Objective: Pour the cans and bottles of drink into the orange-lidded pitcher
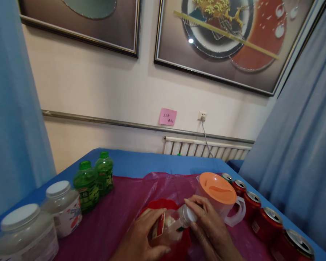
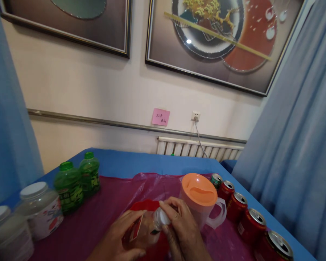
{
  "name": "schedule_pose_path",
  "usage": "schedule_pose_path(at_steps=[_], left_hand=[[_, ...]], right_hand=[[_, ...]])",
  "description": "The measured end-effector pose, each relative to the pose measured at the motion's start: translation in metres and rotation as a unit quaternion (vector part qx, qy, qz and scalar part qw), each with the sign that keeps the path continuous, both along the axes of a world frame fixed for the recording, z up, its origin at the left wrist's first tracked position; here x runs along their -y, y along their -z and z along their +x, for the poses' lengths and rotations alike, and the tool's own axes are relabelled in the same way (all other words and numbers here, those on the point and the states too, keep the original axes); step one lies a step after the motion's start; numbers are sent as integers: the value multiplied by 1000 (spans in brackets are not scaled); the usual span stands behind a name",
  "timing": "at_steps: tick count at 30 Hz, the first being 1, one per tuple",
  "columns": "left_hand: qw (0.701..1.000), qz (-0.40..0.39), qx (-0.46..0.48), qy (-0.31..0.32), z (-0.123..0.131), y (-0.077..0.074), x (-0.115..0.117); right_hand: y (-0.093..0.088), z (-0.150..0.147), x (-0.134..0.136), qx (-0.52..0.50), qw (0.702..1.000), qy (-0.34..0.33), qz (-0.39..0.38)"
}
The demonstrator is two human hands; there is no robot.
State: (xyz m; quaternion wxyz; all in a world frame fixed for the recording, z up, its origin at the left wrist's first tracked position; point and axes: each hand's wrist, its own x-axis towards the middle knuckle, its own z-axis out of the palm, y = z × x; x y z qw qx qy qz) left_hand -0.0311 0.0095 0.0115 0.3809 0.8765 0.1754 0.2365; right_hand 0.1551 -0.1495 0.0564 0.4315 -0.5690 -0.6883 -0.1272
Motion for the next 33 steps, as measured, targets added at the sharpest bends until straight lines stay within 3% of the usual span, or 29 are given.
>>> schedule_pose_path(at_steps=[5, 11, 20, 28, 33], left_hand=[[1000, -1, 11, -2, -1, 2, -1], [1000, 4, 8, -7, -2, 1, 0], [1000, -10, -2, -5, -2, -1, 2], [1000, -1, -4, -6, -1, 1, 2], [1000, -6, 5, -13, -1, 4, 1]], right_hand=[[-2, -3, -1, -21, 999, 19, 35], [5, 0, 1, -24, 999, 21, 10], [-8, -5, -2, 5, 1000, 12, 23], [3, -3, -3, -35, 999, 21, 16], [10, -5, -8, -102, 993, 17, 59]])
